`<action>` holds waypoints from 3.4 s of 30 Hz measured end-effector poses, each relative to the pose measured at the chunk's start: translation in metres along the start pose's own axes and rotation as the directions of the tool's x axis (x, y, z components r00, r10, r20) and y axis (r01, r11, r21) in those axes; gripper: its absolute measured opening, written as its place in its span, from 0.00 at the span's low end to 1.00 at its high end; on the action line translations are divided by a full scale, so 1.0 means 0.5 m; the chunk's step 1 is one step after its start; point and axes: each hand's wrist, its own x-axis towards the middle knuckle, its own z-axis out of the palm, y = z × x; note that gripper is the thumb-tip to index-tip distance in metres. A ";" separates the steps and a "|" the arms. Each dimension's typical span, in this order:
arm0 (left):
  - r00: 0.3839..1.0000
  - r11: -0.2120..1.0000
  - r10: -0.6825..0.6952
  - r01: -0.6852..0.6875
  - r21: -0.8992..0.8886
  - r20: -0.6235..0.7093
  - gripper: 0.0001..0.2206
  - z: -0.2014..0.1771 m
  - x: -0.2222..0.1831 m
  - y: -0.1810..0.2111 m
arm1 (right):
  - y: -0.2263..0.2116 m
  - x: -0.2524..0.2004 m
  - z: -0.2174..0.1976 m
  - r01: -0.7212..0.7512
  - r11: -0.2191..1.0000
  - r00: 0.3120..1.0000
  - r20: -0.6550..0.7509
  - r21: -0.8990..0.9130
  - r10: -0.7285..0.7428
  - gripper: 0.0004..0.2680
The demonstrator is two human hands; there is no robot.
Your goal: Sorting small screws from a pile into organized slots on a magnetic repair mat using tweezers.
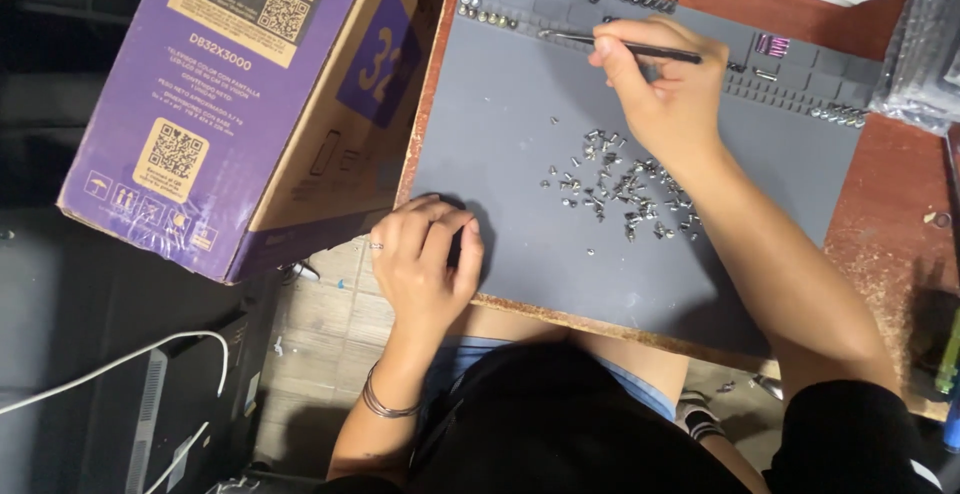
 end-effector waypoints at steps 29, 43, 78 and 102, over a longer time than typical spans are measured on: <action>1.000 1.000 -0.020 0.020 0.006 0.006 0.05 -0.001 0.003 0.000 | 0.010 0.025 0.029 0.147 0.985 0.989 0.043 -0.086 -0.144 0.05; 1.000 1.000 -0.023 0.023 -0.009 0.019 0.05 -0.003 0.004 0.001 | -0.027 -0.012 -0.058 0.087 0.992 0.996 0.036 -0.089 -0.084 0.04; 1.000 1.000 -0.001 0.001 0.021 0.012 0.06 0.005 0.000 0.002 | -0.023 -0.043 -0.084 0.042 0.995 0.989 0.144 -0.088 -0.029 0.03; 1.000 1.000 -0.020 0.019 0.015 0.014 0.05 0.001 0.001 0.000 | 0.020 0.031 0.036 0.218 0.968 0.975 0.072 -0.125 -0.210 0.04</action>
